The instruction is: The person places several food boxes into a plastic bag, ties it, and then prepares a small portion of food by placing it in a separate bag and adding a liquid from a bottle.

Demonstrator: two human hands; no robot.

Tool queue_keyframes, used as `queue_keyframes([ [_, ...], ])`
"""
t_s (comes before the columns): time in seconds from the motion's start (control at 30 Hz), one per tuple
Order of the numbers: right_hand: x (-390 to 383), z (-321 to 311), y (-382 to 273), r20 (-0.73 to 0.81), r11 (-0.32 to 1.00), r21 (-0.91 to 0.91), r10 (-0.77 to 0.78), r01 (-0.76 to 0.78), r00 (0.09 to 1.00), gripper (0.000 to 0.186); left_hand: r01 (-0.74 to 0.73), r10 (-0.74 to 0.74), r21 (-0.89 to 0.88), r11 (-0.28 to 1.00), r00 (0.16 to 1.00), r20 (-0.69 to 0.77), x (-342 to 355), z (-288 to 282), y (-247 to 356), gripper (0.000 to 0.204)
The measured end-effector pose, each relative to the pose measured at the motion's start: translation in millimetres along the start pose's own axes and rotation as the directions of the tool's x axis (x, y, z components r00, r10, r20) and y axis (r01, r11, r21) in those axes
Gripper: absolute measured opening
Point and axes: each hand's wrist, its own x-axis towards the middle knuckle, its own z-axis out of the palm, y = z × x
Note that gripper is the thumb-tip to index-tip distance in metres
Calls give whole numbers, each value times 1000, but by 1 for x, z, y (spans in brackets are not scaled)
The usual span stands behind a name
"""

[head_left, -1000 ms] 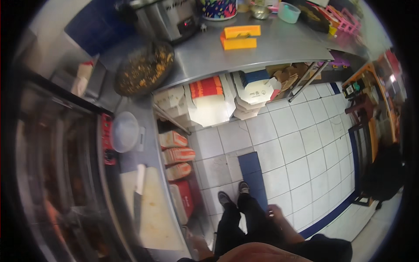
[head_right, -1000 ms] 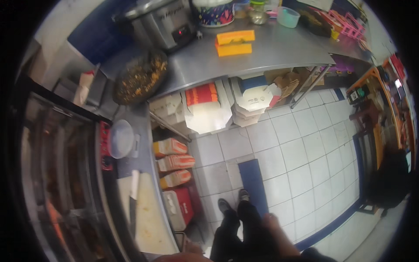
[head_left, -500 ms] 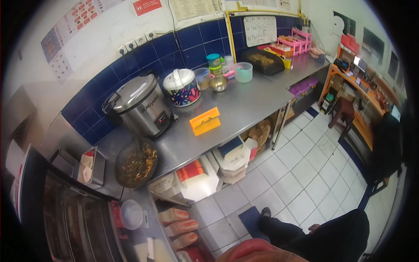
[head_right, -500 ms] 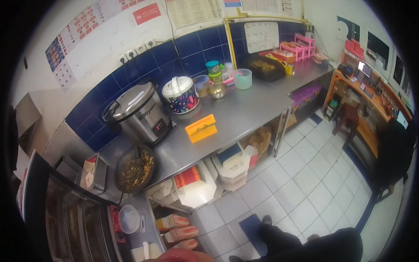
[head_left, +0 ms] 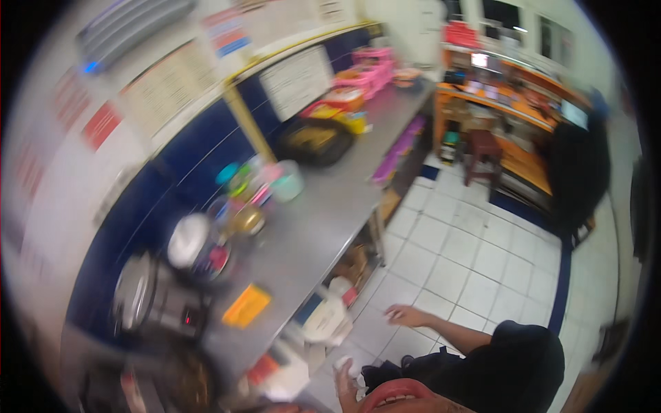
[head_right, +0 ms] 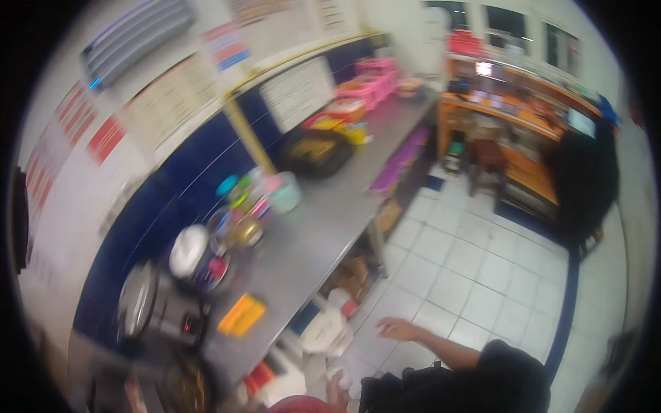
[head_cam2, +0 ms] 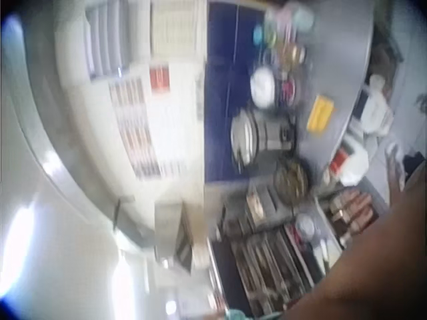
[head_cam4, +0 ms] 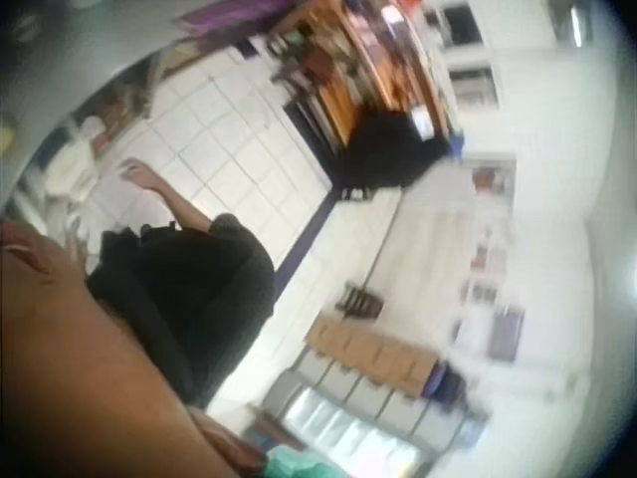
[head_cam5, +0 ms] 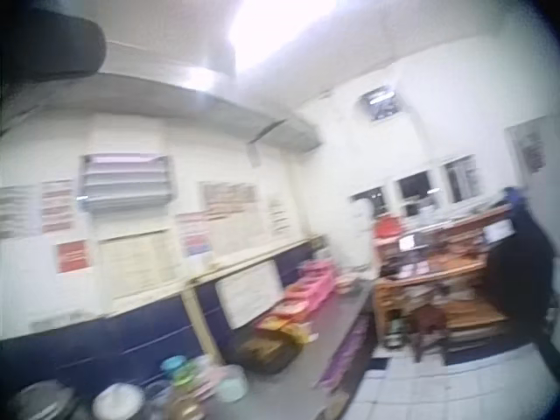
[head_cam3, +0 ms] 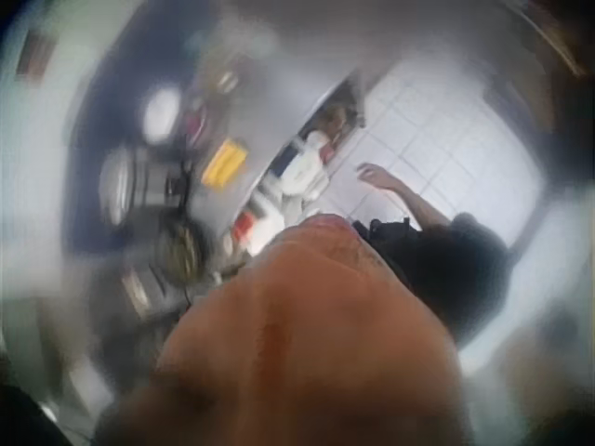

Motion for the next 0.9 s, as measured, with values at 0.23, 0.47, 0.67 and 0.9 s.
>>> queue_keyframes([
  [0.23,64,-25,-99,-41,991,-89,-108,104,993,77,56,6,-133,989,906,423,96,195,73,42],
  [0.47,162,-94,-146,-117,722,661,369,-205,922,59,159,-42,-131,978,777,628,203,241,180,39],
  [0.67,250,-127,-162,-427,977,195,166,-88,889,50,-33,-204,339,940,744,637,251,288,231,46],
  [0.9,436,-186,-201,-227,847,-456,-407,273,885,59,-3,60,-182,983,950,307,292,284,273,49],
])
